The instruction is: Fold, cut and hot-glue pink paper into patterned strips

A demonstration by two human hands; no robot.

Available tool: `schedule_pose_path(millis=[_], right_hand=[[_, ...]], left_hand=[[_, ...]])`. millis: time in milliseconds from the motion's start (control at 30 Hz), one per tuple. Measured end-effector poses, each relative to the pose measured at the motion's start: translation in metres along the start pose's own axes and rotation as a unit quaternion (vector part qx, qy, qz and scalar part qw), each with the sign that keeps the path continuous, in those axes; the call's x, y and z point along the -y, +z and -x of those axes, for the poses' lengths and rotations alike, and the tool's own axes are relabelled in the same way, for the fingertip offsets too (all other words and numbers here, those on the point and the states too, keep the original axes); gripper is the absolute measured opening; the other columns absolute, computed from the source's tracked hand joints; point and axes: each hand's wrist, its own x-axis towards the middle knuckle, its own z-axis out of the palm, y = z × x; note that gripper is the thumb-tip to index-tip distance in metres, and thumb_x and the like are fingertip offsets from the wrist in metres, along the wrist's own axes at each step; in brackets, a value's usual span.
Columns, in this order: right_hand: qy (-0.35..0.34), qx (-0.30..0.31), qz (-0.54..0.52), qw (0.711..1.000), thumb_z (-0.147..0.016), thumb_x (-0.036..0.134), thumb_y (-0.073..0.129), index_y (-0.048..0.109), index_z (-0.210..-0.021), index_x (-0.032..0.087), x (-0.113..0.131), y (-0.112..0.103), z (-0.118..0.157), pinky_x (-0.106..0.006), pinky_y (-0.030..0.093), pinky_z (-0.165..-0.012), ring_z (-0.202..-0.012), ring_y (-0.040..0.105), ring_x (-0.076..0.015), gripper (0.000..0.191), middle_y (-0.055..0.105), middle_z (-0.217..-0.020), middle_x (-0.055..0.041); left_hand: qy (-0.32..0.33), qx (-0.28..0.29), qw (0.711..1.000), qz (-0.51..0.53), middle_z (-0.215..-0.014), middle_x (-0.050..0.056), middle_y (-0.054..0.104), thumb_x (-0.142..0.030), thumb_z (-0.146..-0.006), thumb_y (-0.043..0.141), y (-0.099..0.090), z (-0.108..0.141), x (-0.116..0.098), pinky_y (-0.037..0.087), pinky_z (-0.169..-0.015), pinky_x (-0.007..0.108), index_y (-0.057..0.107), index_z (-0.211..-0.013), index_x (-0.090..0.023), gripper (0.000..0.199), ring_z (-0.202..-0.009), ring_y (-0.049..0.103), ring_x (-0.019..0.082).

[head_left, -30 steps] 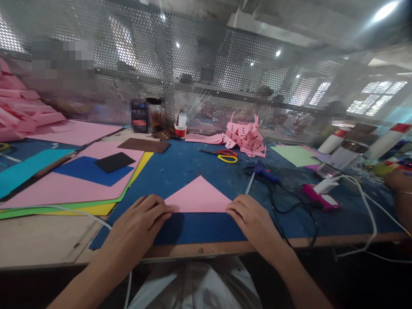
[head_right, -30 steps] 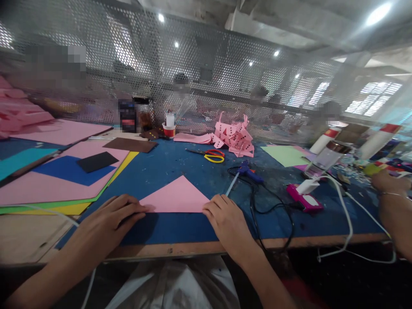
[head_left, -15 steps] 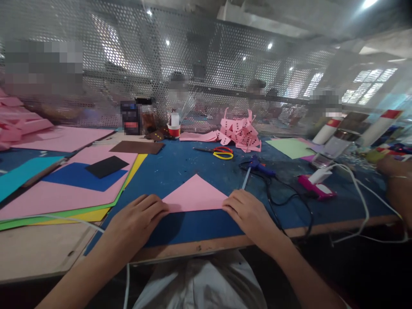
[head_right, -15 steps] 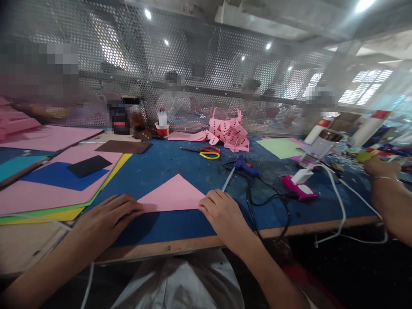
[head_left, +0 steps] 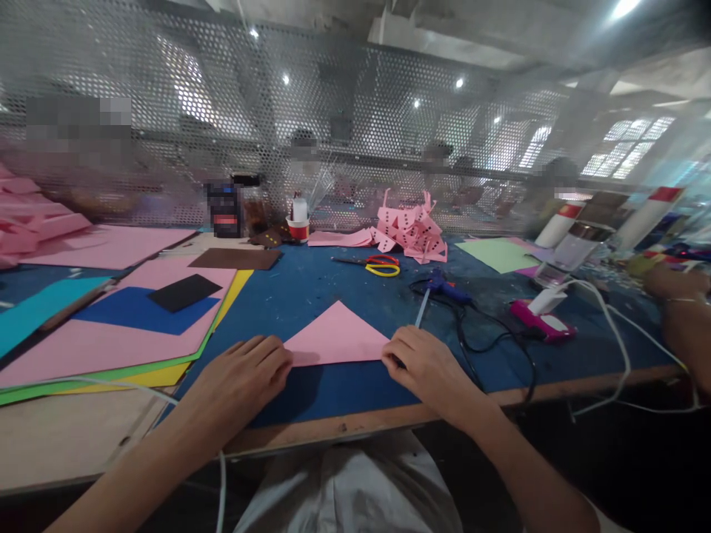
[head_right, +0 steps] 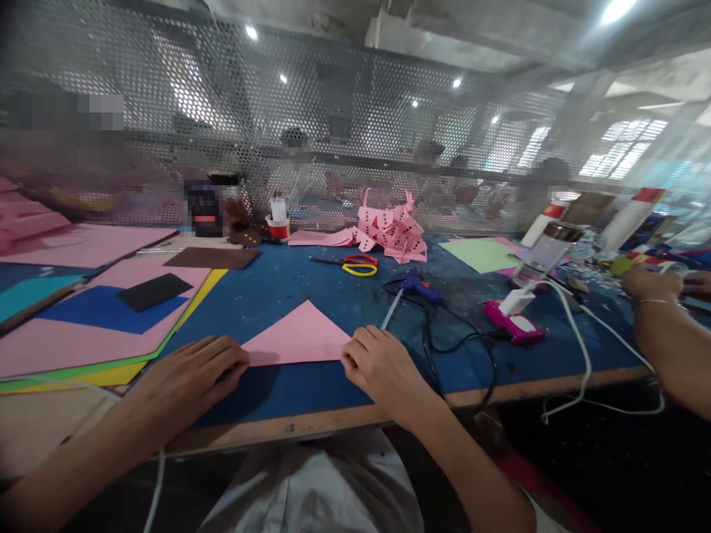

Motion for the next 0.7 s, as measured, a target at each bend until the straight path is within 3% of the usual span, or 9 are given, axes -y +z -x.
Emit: schedule_pose_path(millis=[100, 200, 467, 700], right_hand=[[0.004, -0.008, -0.027, 1.000, -0.093, 0.010, 0.055, 0.063, -0.087, 0.018, 0.001, -0.002, 0.002, -0.031, 0.046, -0.078, -0.084, 0.057, -0.0182, 0.013, 0.061, -0.085, -0.0043], [0.011, -0.003, -0.049, 0.999, -0.091, 0.009, 0.056, 0.063, -0.086, 0.019, 0.003, -0.007, 0.003, -0.030, 0.046, -0.075, -0.082, 0.057, -0.0175, 0.013, 0.060, -0.084, -0.0033], [0.036, 0.003, -0.097, 0.995, -0.092, 0.009, 0.058, 0.063, -0.087, 0.020, 0.004, -0.012, 0.004, -0.029, 0.046, -0.076, -0.084, 0.058, -0.0171, 0.012, 0.061, -0.085, -0.0027], [0.051, 0.023, -0.100, 0.993, -0.093, 0.011, 0.058, 0.064, -0.090, 0.020, 0.004, -0.013, 0.006, -0.029, 0.046, -0.079, -0.087, 0.057, -0.0171, 0.011, 0.061, -0.088, -0.0028]], left_hand=[[0.006, 0.057, 0.998, -0.014, -0.085, 0.005, 0.062, -0.025, -0.101, 0.039, -0.002, -0.001, 0.002, 0.044, -0.076, 0.036, 0.063, -0.086, -0.019, 0.029, -0.080, 0.061, 0.021], [0.002, 0.075, 0.997, 0.002, -0.086, 0.004, 0.062, -0.026, -0.101, 0.038, -0.005, 0.000, 0.001, 0.044, -0.075, 0.036, 0.063, -0.086, -0.020, 0.029, -0.079, 0.060, 0.021], [-0.034, 0.050, 0.996, 0.071, -0.095, 0.003, 0.067, -0.045, -0.101, 0.044, -0.006, 0.005, 0.002, 0.046, -0.076, 0.034, 0.065, -0.096, -0.025, 0.029, -0.088, 0.063, 0.022], [-0.008, 0.028, 0.997, 0.065, -0.092, 0.004, 0.068, -0.044, -0.103, 0.036, 0.000, 0.005, 0.003, 0.048, -0.080, 0.039, 0.066, -0.093, -0.026, 0.037, -0.086, 0.064, 0.024]])
